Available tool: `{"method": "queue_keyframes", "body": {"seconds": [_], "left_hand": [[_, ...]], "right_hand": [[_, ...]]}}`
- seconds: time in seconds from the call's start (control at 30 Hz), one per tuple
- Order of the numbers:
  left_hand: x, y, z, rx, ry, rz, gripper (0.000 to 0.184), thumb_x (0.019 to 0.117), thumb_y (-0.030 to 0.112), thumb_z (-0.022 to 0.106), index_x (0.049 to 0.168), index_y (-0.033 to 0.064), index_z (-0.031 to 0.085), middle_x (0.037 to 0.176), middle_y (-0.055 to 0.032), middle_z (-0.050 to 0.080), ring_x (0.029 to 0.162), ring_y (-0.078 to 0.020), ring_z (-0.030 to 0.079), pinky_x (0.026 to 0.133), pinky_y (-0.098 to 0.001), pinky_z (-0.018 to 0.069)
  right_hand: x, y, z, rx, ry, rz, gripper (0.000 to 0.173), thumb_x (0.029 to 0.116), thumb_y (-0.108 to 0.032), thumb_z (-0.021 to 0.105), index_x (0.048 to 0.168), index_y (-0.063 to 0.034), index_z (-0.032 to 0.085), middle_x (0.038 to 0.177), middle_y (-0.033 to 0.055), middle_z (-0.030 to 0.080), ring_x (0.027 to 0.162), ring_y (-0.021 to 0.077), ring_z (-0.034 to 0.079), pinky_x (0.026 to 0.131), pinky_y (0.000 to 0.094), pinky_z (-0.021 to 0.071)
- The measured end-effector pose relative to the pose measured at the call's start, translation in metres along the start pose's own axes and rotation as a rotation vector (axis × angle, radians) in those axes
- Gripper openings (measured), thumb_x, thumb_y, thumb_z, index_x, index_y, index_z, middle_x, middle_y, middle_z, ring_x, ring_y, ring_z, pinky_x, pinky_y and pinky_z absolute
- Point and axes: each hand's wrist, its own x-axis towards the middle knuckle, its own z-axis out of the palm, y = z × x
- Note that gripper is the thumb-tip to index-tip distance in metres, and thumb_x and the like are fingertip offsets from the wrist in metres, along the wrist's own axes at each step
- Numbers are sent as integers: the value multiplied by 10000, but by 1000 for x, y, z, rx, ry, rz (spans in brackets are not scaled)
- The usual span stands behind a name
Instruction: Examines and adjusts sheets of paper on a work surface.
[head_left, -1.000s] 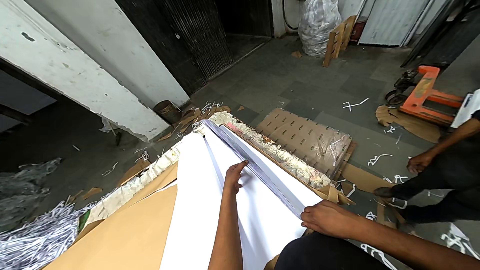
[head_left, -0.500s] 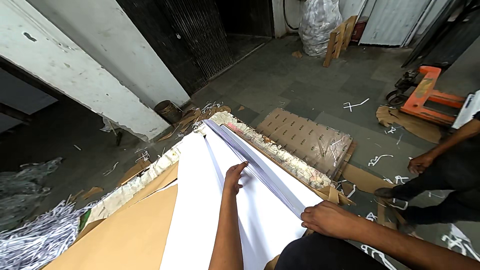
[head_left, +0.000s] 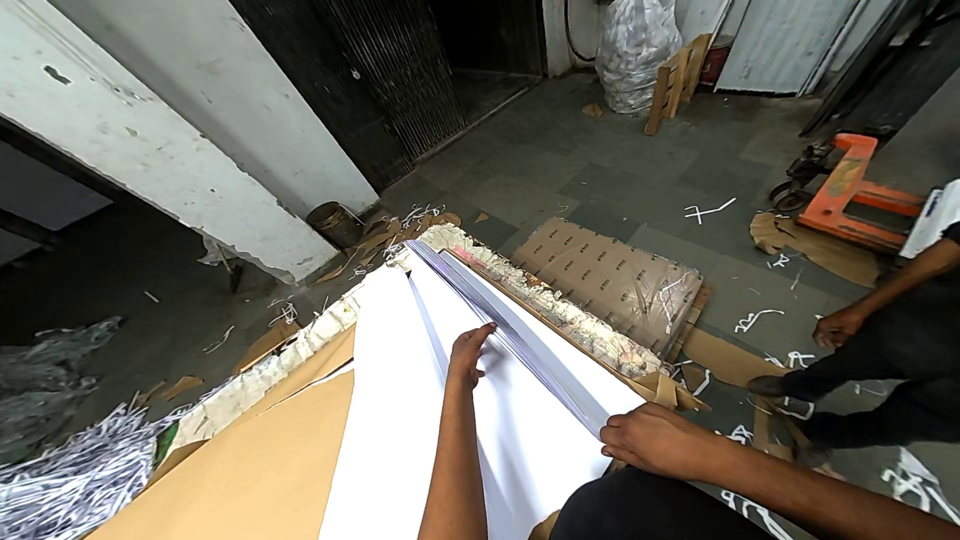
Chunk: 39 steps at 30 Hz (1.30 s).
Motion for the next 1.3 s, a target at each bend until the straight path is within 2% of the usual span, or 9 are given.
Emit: {"method": "queue_keyframes", "body": {"seconds": [0.27, 0.53, 0.6, 0.67, 0.77, 0.9, 1.0, 1.1, 1.3], "left_hand": [[0, 0, 18, -14, 150, 33, 299, 943, 271, 728, 1074, 5, 683, 1125, -206, 668, 982, -339, 616, 766, -573, 504], [8, -9, 37, 56, 257, 200, 347, 964, 200, 680, 708, 39, 509, 689, -95, 493, 641, -230, 460, 605, -460, 410], [7, -13, 41, 167, 326, 215, 307, 987, 230, 634, 804, -6, 563, 749, -166, 551, 707, -320, 537, 644, -550, 448], [3, -17, 44, 244, 368, 237, 318, 1012, 226, 591, 1210, -23, 605, 962, -262, 676, 891, -433, 658, 781, -651, 521], [4, -24, 49, 302, 363, 372, 719, 1018, 160, 537, 1647, 211, 191, 898, -243, 655, 738, -402, 626, 695, -615, 525], [5, -26, 49, 162, 182, 426, 328, 1078, 206, 486, 1351, 161, 661, 1036, -195, 706, 818, -332, 680, 714, -567, 566], [4, -21, 50, -78, 107, 338, 424, 1012, 482, 625, 1112, 90, 751, 976, -161, 736, 800, -302, 718, 696, -543, 606], [5, -20, 48, -147, 69, 266, 506, 883, 538, 771, 1184, 132, 759, 1078, -144, 749, 894, -318, 732, 740, -559, 610], [4, -19, 46, -188, 14, 233, 474, 912, 441, 775, 1276, 142, 718, 1152, -149, 734, 937, -318, 724, 753, -537, 604]], "right_hand": [[-10, 12, 0, 22, 55, 254, 466, 1100, -453, 321, 913, -129, 598, 793, 66, 595, 717, 256, 645, 588, 466, 515], [-9, 32, -6, 323, 3, 587, 725, 1054, -672, 196, 944, -123, 657, 816, 81, 649, 811, 271, 672, 748, 531, 536], [-7, 43, 1, 472, 31, 771, 769, 1010, -748, 243, 915, -130, 690, 811, 65, 687, 770, 243, 686, 744, 511, 554], [-4, 49, 9, 428, 39, 837, 684, 1008, -707, 368, 841, -119, 673, 788, 70, 672, 768, 249, 680, 742, 514, 552], [-1, 33, 8, 240, 51, 650, 512, 1064, -506, 398, 891, -94, 648, 834, 119, 646, 828, 310, 664, 739, 547, 529], [-2, 14, 8, 126, 116, 187, 436, 1105, -417, 377, 927, -97, 614, 865, 97, 615, 793, 284, 654, 663, 491, 541], [0, 15, 7, 113, 101, 68, 432, 1113, -403, 373, 919, -94, 605, 865, 95, 604, 783, 280, 645, 651, 472, 534], [1, 19, 7, 106, 94, 55, 432, 1114, -408, 369, 924, -101, 605, 868, 87, 603, 783, 271, 644, 658, 464, 536], [-1, 22, 7, 122, 120, 41, 429, 1115, -412, 375, 905, -108, 593, 838, 79, 584, 753, 257, 629, 633, 446, 525]]}}
